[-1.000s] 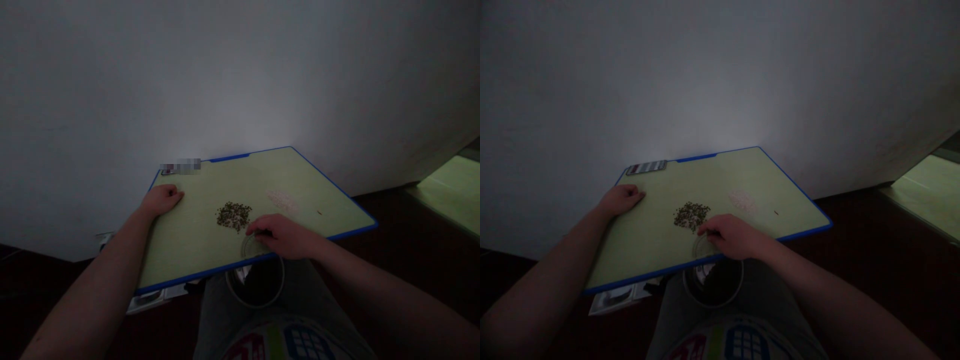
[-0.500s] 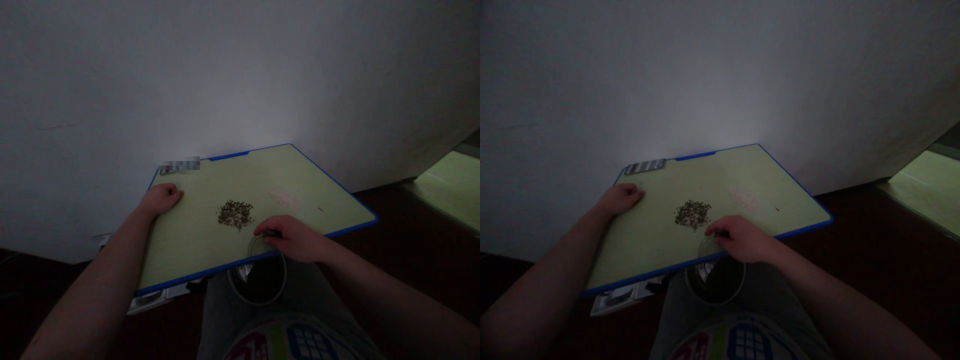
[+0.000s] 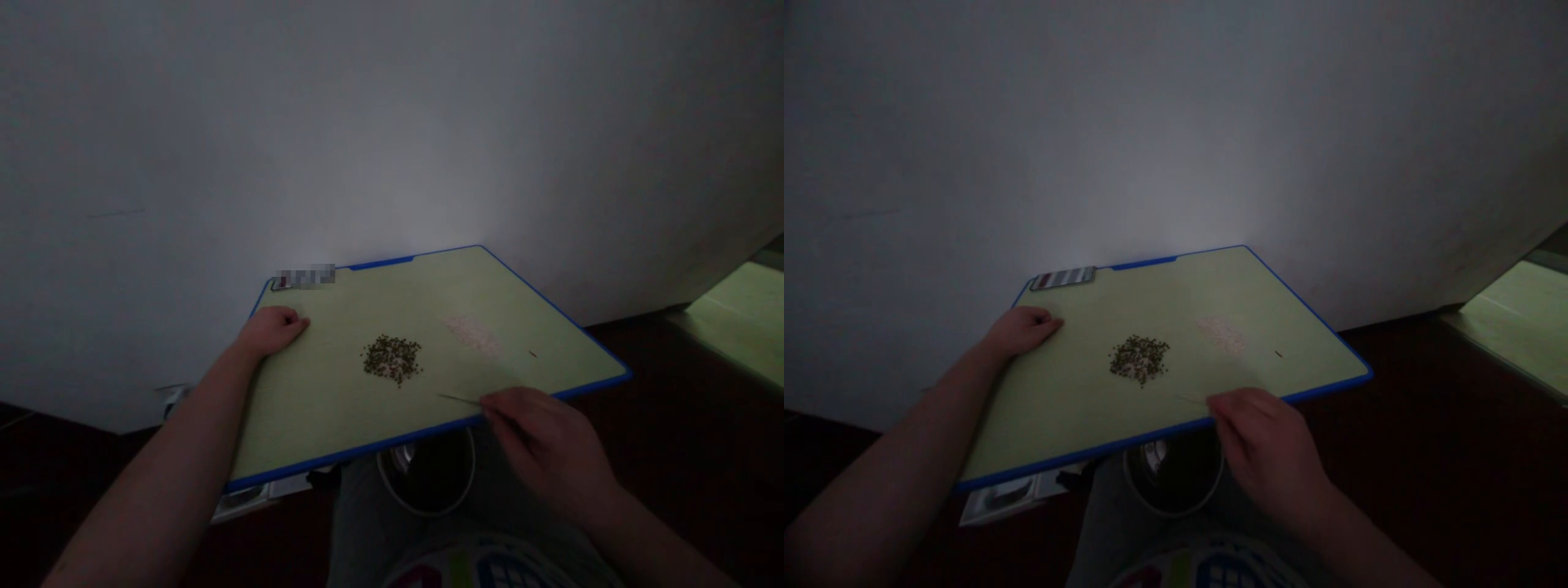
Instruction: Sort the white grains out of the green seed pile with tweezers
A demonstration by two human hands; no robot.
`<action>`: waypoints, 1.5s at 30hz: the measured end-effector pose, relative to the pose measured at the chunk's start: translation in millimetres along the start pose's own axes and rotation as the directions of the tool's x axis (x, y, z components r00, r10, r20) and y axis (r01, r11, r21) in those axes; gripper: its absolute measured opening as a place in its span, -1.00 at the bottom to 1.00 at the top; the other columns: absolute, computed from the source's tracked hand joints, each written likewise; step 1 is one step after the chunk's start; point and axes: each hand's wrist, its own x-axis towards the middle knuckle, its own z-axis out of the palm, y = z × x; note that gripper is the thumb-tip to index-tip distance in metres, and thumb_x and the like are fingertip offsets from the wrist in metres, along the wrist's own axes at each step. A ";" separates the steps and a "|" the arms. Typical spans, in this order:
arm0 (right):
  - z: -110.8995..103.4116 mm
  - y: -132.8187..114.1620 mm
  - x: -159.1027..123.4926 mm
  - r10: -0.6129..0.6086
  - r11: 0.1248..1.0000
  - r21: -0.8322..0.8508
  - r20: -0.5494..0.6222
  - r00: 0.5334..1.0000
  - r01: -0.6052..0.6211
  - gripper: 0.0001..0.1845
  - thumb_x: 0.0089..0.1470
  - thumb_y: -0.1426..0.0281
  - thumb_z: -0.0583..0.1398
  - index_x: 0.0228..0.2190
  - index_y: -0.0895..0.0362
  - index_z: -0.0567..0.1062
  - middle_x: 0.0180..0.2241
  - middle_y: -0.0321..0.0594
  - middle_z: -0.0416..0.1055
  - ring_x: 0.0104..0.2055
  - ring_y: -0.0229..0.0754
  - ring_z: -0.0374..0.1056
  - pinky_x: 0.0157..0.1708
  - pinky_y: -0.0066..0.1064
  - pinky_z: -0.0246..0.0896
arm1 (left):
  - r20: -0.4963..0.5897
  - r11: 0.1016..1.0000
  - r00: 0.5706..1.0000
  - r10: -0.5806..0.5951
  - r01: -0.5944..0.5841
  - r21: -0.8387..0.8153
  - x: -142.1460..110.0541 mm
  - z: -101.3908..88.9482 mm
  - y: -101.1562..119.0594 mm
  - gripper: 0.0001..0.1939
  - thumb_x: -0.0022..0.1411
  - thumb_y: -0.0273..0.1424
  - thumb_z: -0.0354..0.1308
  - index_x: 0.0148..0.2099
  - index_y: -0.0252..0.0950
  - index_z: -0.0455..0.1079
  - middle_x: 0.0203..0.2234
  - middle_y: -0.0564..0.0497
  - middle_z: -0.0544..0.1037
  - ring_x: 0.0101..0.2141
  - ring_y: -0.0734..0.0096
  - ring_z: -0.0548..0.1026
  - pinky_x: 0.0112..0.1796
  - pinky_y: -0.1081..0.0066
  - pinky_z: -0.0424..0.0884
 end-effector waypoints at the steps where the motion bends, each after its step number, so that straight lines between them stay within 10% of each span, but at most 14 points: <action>1: 1.8 -5.5 -1.6 -0.088 0.994 -0.059 0.003 0.996 0.088 -0.76 0.19 0.47 0.11 -0.18 0.10 0.55 -0.19 -0.08 0.59 -0.20 -0.09 0.51 -0.17 -0.27 0.43 | -0.003 1.000 1.000 0.005 -0.005 -0.004 0.1 0.3 -0.3 -0.54 0.10 0.02 -0.07 -0.55 -0.22 0.34 -0.63 -0.01 0.43 -0.51 0.30 0.39 -0.47 0.35 0.19; 5: 20.4 -28.4 -5.5 -0.305 0.925 -0.189 0.142 0.942 0.329 -0.65 0.09 0.59 0.08 -0.15 0.12 0.54 -0.06 -0.08 0.54 -0.04 -0.02 0.46 -0.08 -0.18 0.39 | -0.010 1.000 1.000 0.019 -0.020 -0.017 0.4 1.2 -2.3 -0.53 0.10 0.04 -0.06 -0.54 -0.22 0.36 -0.64 0.00 0.44 -0.53 0.32 0.39 -0.48 0.36 0.19; 11: 41.8 -45.9 4.0 -0.311 0.895 -0.249 0.248 0.917 0.371 -0.64 0.04 0.51 0.16 -0.09 0.19 0.52 -0.12 -0.04 0.57 -0.12 0.00 0.48 -0.18 -0.21 0.38 | -0.003 0.996 0.996 0.085 -0.085 -0.010 3.4 1.6 -1.3 -0.52 0.13 0.05 -0.09 -0.54 -0.21 0.32 -0.64 0.02 0.41 -0.53 0.34 0.37 -0.47 0.36 0.18; 35: 9.1 29.7 48.3 0.041 0.978 -0.207 0.228 0.973 0.007 -0.58 0.10 0.59 0.05 -0.10 0.14 0.58 -0.17 -0.14 0.60 -0.17 -0.07 0.52 -0.16 -0.22 0.42 | 0.057 0.999 0.998 0.037 -0.035 -0.041 8.1 -0.5 2.5 -0.54 0.11 0.04 -0.07 -0.52 -0.23 0.29 -0.63 0.03 0.38 -0.51 0.33 0.37 -0.45 0.36 0.17; 45: 19.1 23.4 72.8 0.076 0.978 -0.207 0.291 0.954 -0.015 -0.58 0.09 0.59 0.08 -0.08 0.13 0.58 -0.16 -0.18 0.60 -0.15 -0.07 0.52 -0.12 -0.25 0.39 | 0.069 0.999 0.997 0.023 -0.021 -0.033 7.8 -2.6 5.4 -0.54 0.13 0.04 -0.09 -0.52 -0.23 0.26 -0.64 0.04 0.35 -0.53 0.35 0.35 -0.45 0.36 0.16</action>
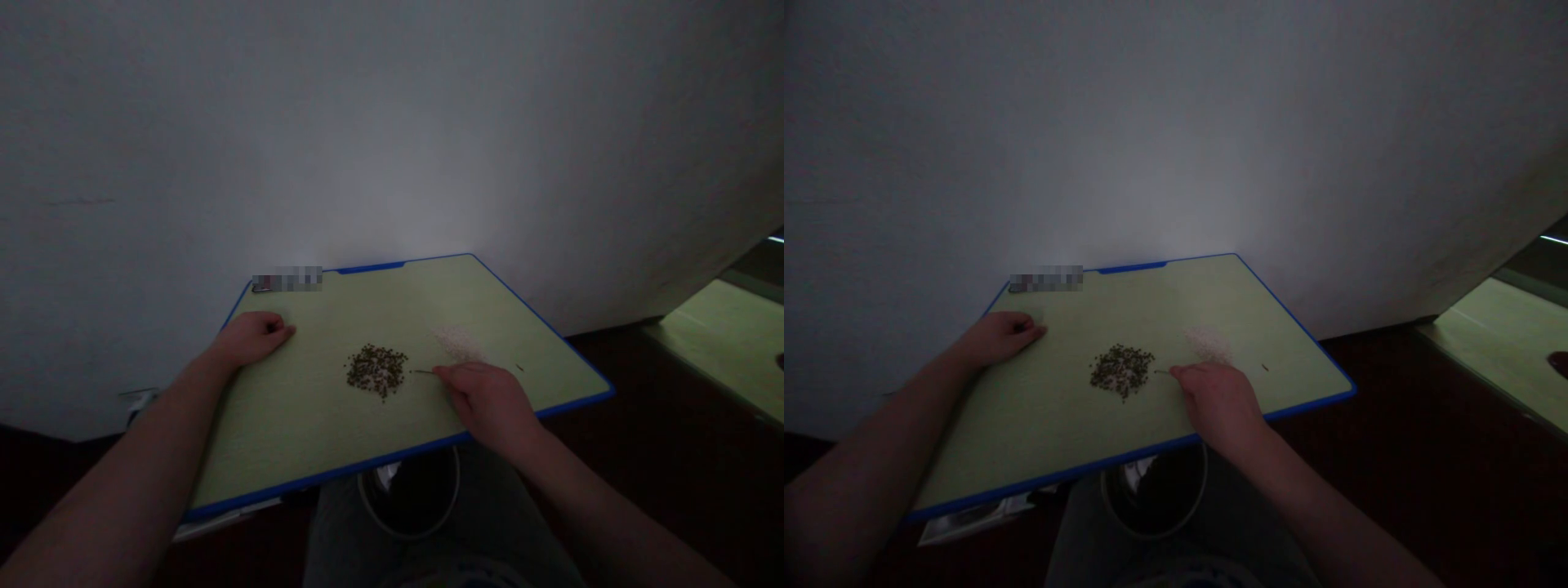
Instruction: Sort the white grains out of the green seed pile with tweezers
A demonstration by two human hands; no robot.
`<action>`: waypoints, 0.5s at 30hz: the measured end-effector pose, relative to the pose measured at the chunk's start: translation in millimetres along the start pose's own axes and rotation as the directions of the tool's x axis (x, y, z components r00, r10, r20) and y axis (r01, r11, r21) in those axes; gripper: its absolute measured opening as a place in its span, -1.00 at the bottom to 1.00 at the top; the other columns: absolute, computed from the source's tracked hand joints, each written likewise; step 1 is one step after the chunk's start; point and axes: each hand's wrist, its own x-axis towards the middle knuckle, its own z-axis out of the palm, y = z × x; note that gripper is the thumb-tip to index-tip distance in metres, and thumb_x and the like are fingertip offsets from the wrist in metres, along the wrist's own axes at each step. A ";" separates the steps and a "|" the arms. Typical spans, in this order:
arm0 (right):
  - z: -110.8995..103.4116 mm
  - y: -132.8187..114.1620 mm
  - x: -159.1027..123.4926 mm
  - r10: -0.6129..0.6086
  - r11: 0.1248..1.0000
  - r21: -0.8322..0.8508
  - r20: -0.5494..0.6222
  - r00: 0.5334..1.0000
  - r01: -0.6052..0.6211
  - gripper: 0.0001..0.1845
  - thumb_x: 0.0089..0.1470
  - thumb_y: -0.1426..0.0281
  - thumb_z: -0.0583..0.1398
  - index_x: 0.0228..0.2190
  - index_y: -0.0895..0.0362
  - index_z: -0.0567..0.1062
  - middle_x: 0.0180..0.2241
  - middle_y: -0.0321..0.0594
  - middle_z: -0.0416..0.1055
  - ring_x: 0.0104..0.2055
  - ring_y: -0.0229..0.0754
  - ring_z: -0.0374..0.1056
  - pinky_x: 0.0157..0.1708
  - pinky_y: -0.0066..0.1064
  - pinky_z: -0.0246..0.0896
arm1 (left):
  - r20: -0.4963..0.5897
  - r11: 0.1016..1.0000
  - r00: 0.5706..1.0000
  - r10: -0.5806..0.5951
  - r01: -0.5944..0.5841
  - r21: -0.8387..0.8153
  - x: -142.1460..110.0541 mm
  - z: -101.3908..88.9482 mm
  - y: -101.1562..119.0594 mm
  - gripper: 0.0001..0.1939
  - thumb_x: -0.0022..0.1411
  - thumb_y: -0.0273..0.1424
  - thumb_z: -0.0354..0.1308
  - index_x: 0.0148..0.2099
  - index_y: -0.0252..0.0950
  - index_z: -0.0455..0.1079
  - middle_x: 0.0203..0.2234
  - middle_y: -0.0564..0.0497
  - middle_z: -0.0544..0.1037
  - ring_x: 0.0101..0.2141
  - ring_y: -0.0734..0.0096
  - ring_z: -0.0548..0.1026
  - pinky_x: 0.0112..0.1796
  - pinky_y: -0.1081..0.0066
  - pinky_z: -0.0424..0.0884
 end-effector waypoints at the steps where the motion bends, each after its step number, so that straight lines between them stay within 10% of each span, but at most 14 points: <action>1: 0.9 -1.3 1.8 -0.003 1.000 -0.003 0.013 1.000 0.003 -0.58 0.09 0.59 0.08 -0.08 0.13 0.57 -0.16 -0.18 0.60 -0.14 -0.07 0.51 -0.11 -0.25 0.39 | 0.004 1.000 1.000 0.000 0.000 -0.003 0.5 0.3 -0.3 -0.54 0.13 0.04 -0.08 -0.52 -0.23 0.26 -0.64 0.04 0.35 -0.53 0.36 0.35 -0.45 0.36 0.16; 15: 3.4 -16.2 -26.8 -0.055 0.995 -0.088 -0.031 0.998 0.052 -0.59 0.07 0.60 0.10 -0.06 0.18 0.55 -0.23 -0.13 0.60 -0.23 -0.10 0.50 -0.20 -0.29 0.38 | -0.017 1.000 1.000 0.025 -0.025 -0.001 6.1 5.8 -10.2 -0.54 0.13 0.04 -0.07 -0.52 -0.23 0.28 -0.63 0.03 0.38 -0.52 0.35 0.35 -0.46 0.36 0.15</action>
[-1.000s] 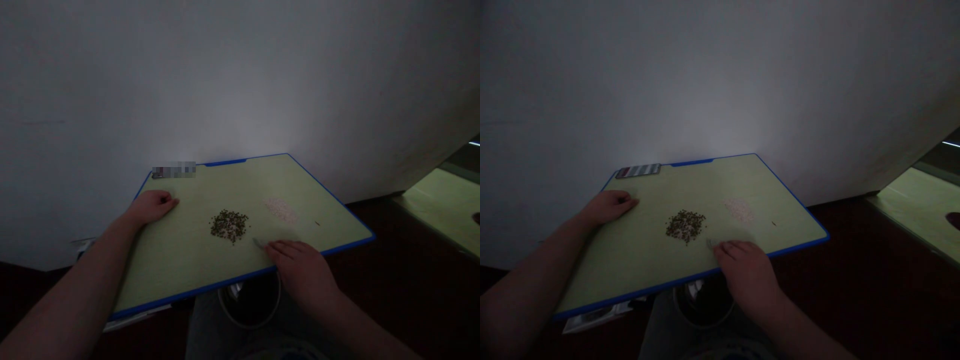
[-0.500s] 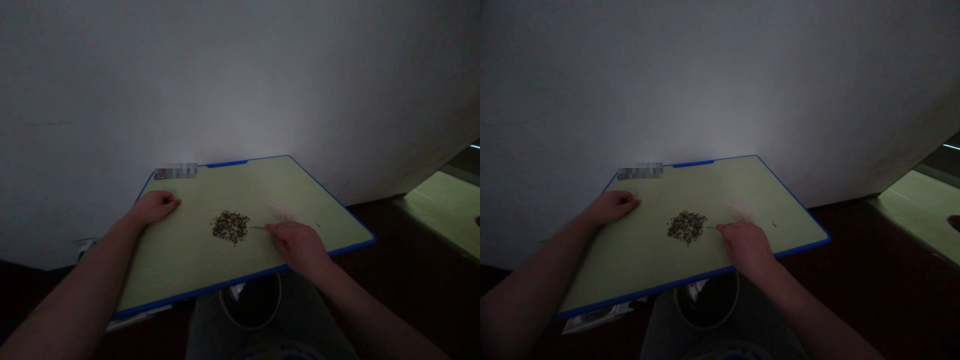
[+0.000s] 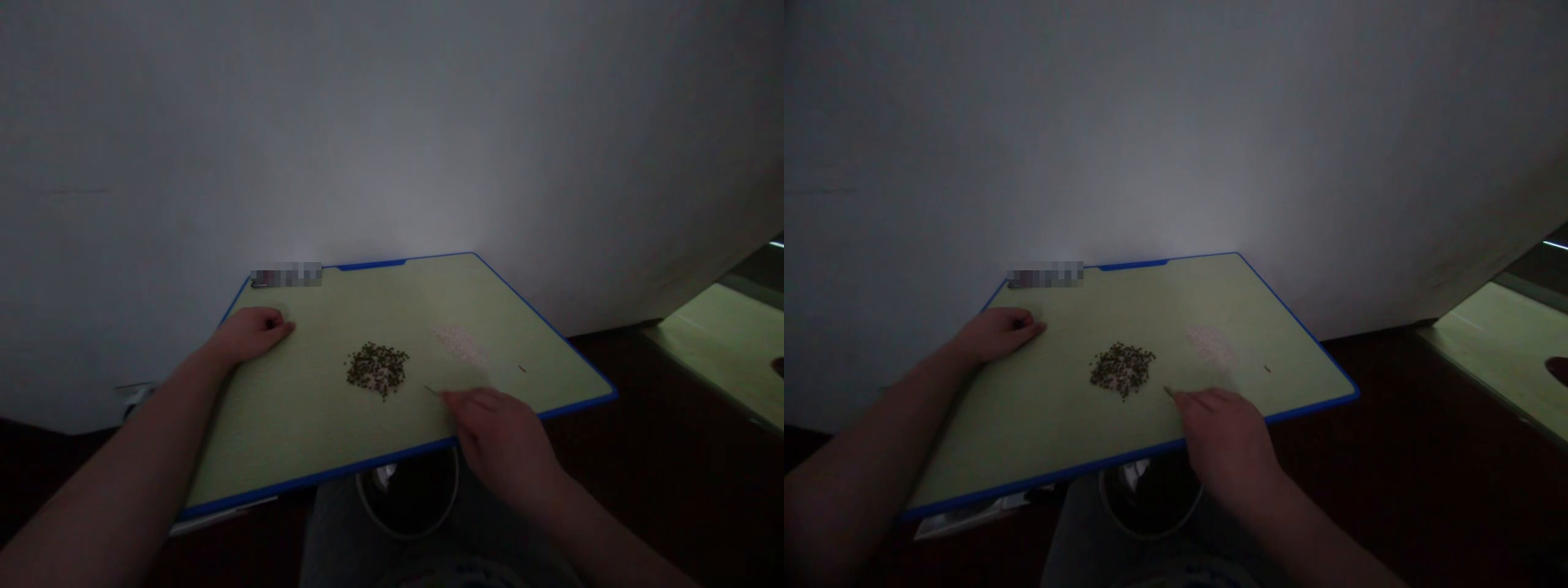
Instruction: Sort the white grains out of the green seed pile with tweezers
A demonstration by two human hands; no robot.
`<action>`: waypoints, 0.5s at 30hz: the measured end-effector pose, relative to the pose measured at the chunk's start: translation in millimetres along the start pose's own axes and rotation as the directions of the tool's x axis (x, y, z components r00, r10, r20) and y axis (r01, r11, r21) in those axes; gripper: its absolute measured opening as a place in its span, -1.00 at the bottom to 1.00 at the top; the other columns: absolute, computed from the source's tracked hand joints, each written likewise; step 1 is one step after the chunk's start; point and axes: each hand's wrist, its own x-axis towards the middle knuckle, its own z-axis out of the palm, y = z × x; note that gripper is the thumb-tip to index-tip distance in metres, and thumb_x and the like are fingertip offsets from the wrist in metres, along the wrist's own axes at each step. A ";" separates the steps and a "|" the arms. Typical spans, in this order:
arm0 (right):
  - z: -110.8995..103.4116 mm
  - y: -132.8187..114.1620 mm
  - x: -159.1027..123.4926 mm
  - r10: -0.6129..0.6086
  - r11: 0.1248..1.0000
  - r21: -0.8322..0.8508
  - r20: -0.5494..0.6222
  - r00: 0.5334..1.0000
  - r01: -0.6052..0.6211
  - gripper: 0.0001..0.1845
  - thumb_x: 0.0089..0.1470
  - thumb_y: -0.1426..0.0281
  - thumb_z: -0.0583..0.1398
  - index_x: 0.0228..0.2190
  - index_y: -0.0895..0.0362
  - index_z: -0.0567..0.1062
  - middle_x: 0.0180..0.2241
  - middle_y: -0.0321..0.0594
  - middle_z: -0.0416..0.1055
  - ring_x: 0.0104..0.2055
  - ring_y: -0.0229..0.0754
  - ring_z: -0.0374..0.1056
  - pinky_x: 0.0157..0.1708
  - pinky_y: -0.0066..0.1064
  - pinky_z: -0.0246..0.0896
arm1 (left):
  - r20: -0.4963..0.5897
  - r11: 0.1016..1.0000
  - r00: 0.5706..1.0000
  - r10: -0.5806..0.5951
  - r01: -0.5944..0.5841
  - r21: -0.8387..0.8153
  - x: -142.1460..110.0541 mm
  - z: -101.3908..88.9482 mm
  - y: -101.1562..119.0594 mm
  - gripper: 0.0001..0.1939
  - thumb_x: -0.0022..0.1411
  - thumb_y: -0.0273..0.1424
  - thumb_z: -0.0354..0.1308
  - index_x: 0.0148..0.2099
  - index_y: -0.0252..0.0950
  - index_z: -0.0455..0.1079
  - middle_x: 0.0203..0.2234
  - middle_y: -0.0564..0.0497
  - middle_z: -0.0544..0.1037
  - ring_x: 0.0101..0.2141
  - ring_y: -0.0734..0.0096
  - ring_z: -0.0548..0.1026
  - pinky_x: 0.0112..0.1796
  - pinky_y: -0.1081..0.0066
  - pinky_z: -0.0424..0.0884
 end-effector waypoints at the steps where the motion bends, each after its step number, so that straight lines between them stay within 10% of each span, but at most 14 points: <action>1: 2.4 -3.9 -3.2 -0.040 0.999 -0.006 -0.004 0.999 0.040 -0.58 0.07 0.61 0.10 -0.06 0.19 0.55 -0.22 -0.13 0.60 -0.23 -0.10 0.49 -0.20 -0.29 0.38 | -0.002 1.000 1.000 0.001 -0.001 -0.001 0.4 0.2 0.0 -0.54 0.12 0.04 -0.07 -0.51 -0.23 0.28 -0.62 0.03 0.39 -0.52 0.34 0.36 -0.45 0.36 0.16; 15: 17.5 -16.0 10.9 -0.046 0.982 -0.185 0.014 0.999 0.048 -0.55 0.04 0.67 0.11 -0.03 0.23 0.51 -0.14 -0.06 0.57 -0.16 -0.06 0.45 -0.21 -0.27 0.36 | 0.006 1.000 1.000 -0.002 0.002 0.011 -0.8 -2.9 3.3 -0.54 0.13 0.04 -0.09 -0.51 -0.22 0.27 -0.62 0.02 0.38 -0.51 0.33 0.36 -0.45 0.35 0.16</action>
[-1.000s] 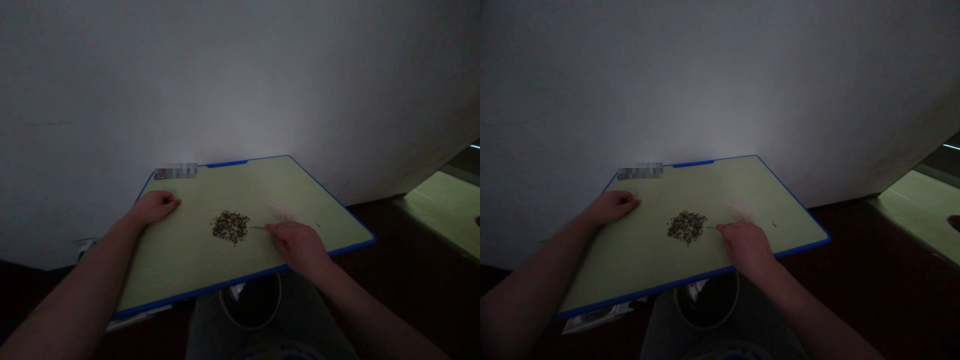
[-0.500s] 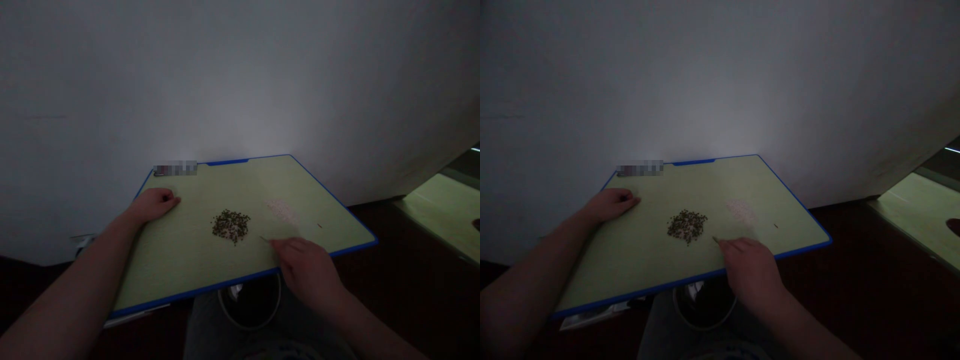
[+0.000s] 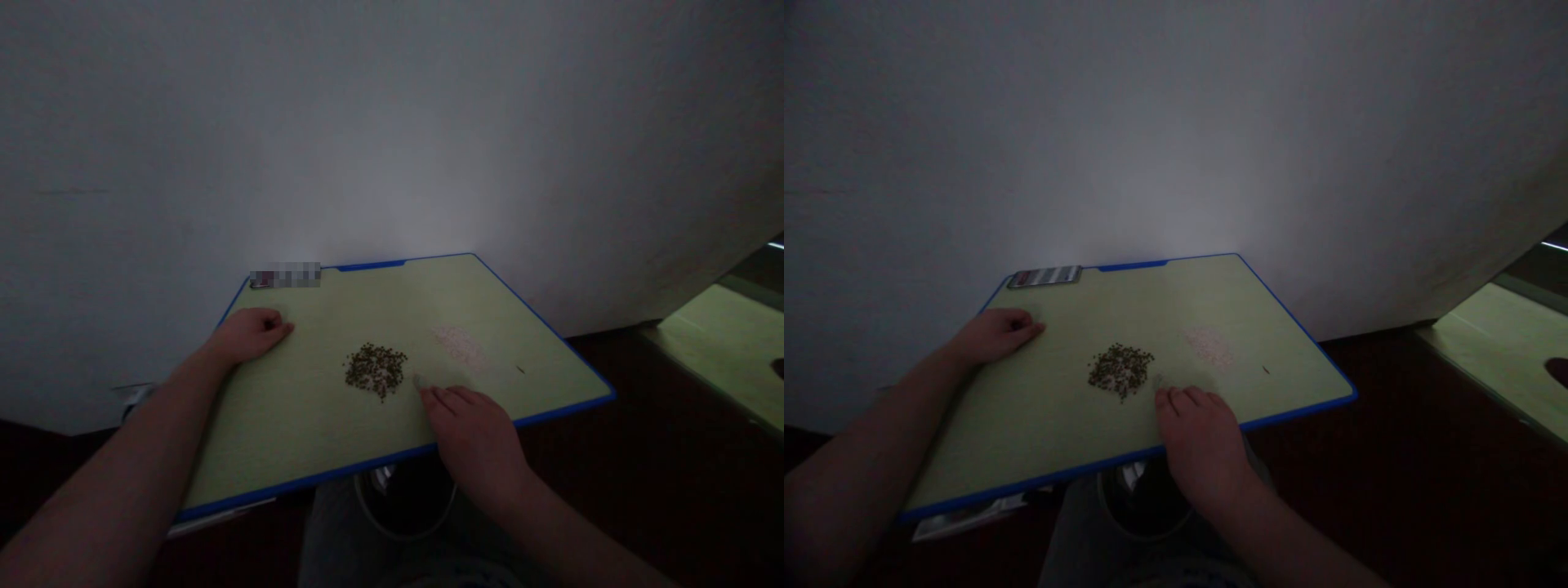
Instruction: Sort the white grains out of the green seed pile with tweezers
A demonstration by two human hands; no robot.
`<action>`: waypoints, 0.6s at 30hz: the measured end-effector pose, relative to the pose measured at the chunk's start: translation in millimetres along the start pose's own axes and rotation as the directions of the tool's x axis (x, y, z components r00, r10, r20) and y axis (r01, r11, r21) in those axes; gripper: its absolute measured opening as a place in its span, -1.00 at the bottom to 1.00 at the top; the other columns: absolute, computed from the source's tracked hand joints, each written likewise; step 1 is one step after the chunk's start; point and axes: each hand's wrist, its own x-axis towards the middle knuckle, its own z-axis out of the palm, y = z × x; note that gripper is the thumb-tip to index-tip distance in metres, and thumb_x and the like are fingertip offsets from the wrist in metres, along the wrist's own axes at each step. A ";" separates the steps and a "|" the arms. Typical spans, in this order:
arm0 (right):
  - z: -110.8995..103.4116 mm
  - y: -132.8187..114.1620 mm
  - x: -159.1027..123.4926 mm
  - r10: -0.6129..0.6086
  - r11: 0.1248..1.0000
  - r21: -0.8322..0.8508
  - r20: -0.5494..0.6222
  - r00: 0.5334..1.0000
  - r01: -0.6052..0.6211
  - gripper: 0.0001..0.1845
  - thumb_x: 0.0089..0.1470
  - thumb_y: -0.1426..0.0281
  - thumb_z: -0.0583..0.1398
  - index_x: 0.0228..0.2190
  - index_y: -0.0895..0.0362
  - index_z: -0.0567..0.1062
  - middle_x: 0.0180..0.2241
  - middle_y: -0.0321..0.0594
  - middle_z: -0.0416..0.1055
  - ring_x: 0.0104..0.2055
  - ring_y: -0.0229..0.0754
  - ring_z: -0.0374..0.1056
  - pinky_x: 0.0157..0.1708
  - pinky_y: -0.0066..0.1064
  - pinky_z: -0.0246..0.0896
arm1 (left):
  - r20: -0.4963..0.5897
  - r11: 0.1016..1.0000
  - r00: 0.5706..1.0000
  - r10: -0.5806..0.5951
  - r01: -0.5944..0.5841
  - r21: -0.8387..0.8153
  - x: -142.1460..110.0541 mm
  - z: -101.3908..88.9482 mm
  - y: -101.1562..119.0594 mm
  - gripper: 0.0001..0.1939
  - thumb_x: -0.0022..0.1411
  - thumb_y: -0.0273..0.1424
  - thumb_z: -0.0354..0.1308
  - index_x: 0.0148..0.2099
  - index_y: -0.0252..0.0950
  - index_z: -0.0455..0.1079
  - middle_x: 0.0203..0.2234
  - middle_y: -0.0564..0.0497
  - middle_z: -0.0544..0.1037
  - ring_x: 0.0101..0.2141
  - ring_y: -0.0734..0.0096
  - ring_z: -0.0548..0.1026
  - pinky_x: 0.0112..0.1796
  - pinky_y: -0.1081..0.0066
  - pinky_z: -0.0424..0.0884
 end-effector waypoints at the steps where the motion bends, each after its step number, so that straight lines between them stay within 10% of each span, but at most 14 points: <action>1: -0.9 2.5 -0.9 0.020 1.000 -0.011 0.014 1.000 -0.019 -0.55 0.05 0.67 0.11 -0.03 0.23 0.51 -0.14 -0.06 0.57 -0.16 -0.06 0.46 -0.20 -0.26 0.36 | 0.002 1.000 1.000 0.003 -0.003 0.002 -0.3 0.2 0.0 -0.54 0.13 0.04 -0.08 -0.51 -0.23 0.27 -0.62 0.02 0.38 -0.51 0.33 0.36 -0.44 0.35 0.16; 18: -4.0 -11.8 5.4 -0.028 0.999 0.024 0.073 0.997 0.027 -0.62 0.11 0.61 0.13 -0.03 0.22 0.50 -0.14 -0.04 0.55 -0.15 -0.04 0.43 -0.22 -0.26 0.33 | -0.006 1.000 1.000 -0.001 0.001 -0.003 0.3 -0.6 2.8 -0.55 0.12 0.03 -0.07 -0.51 -0.22 0.29 -0.61 0.01 0.41 -0.50 0.33 0.37 -0.44 0.36 0.16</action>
